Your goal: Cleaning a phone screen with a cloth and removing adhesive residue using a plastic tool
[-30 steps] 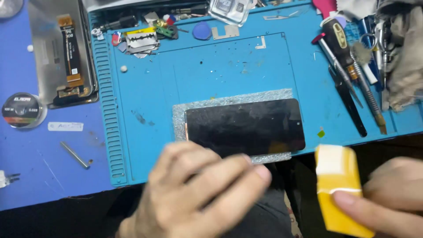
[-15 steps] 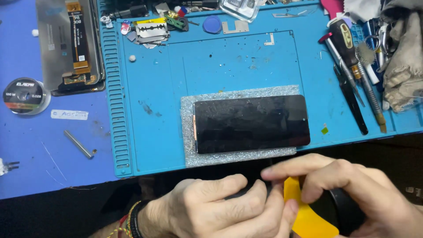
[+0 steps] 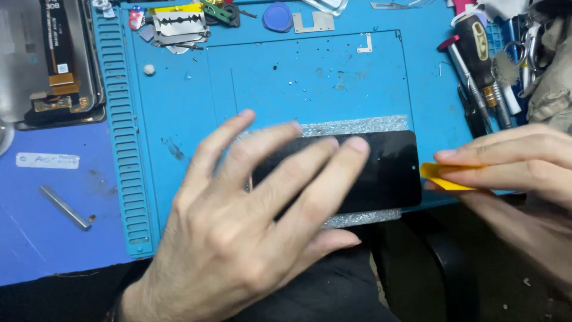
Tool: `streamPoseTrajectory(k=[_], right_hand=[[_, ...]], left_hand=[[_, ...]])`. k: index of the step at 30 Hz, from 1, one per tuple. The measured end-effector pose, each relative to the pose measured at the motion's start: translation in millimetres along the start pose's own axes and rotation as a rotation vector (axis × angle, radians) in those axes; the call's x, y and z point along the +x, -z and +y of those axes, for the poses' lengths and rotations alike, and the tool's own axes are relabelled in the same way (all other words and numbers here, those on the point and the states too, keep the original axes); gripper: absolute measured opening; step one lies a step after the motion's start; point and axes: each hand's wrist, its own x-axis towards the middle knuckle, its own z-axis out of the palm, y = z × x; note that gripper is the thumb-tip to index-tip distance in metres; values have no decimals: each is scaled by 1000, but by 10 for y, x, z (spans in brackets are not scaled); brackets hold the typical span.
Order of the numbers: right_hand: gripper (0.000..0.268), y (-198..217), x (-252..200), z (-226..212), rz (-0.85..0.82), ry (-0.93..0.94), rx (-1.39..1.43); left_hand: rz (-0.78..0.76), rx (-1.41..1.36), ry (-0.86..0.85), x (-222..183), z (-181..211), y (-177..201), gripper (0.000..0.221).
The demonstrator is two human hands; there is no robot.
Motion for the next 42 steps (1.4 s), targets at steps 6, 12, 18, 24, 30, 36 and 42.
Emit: streamPoseTrajectory(k=[6,12,18,24,30,36,42], right_hand=[[28,-193,150,68,-2,40,20],[27,-224,313,33,-135,93,-107],[30,-281,254,113,-159,127,-165],[26,-293,277,100,-184,25,-88],[23,-350,252,157,-149,76,-81],[25,-396,318,-73,-122,56,-135],[26,-371,272,56,-160,107,-159]], left_hand=[[-88,-45,69,-42,-106,-242,77],[-142,-70,128,-68,-163,-346,69],[-204,-118,147,-98,-183,-405,76],[-191,-136,194,-116,-167,-437,65],[-197,-100,202,-146,-159,-478,71],[-155,-102,198,-157,-164,-491,70],[-150,-117,203,-165,-168,-491,75]])
